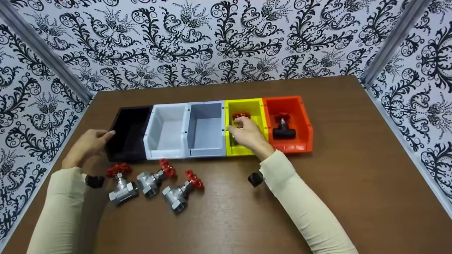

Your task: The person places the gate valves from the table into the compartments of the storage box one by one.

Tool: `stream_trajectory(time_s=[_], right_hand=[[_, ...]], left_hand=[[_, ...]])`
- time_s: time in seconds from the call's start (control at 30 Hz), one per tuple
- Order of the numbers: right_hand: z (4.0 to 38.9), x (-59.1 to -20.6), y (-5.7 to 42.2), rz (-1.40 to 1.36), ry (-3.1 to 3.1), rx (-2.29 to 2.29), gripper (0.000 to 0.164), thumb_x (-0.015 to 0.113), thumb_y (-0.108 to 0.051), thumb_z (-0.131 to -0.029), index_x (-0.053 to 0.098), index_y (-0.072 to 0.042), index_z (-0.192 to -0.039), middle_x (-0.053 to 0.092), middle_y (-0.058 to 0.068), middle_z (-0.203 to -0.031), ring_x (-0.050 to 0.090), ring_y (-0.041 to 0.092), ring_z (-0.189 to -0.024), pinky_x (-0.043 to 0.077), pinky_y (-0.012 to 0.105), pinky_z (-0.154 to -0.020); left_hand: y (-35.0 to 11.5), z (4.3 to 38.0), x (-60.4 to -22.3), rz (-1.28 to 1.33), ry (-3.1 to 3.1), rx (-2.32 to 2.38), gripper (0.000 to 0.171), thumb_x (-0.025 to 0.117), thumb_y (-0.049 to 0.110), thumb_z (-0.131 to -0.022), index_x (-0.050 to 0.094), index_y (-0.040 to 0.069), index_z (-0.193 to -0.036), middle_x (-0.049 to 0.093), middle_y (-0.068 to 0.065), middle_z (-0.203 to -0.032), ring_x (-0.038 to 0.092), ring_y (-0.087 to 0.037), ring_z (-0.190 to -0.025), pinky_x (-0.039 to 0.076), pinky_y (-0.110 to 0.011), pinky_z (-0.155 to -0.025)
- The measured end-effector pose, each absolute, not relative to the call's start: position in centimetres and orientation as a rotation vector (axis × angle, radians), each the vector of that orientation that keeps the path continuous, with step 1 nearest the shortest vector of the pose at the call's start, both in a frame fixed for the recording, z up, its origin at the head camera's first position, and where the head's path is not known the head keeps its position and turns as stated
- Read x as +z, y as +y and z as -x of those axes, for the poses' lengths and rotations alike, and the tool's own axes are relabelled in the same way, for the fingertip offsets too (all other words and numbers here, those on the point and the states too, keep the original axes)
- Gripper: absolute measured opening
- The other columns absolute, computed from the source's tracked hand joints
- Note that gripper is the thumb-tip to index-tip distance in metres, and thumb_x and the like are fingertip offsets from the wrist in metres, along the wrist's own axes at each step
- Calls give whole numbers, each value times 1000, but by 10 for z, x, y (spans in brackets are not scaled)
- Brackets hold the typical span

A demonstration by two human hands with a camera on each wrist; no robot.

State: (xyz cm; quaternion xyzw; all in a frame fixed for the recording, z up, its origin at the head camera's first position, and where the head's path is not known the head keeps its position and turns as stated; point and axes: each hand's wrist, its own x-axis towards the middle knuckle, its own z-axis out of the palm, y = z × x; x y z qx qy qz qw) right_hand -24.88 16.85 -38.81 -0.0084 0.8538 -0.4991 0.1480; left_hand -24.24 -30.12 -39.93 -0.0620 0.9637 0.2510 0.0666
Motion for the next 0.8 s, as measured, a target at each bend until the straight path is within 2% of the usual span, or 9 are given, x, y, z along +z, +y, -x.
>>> stream_trajectory(time_s=[0.13,0.47,0.63,0.8], right_hand=[[243,-385,166,74,2439,-1445,44,55,-31,-92,47,-6,-129,50,10,-128,48,29,-114,37,44,-100],[228,-378,159,157,2354,-1473,37,56,-32,-93,54,-12,-123,54,7,-124,50,28,-114,37,45,-99],[220,-380,156,156,2218,-1534,35,57,-30,-93,54,-11,-122,52,16,-125,51,33,-110,41,46,-97],[216,-384,152,200,2137,-1557,34,56,-27,-94,56,-4,-120,57,23,-116,57,35,-103,47,43,-89]], left_hand=[[-301,242,-399,185,2912,746,43,40,45,-97,57,6,-86,53,-17,-92,47,-33,-89,37,-47,-74],[-301,241,-398,184,2899,753,48,38,47,-97,61,5,-96,54,-19,-100,48,-34,-92,38,-50,-76],[-301,241,-398,195,2890,749,48,38,48,-97,59,5,-92,54,-18,-95,47,-34,-90,38,-48,-75],[-301,241,-398,190,2896,754,49,38,50,-97,59,6,-90,53,-18,-95,47,-34,-90,38,-48,-74]])
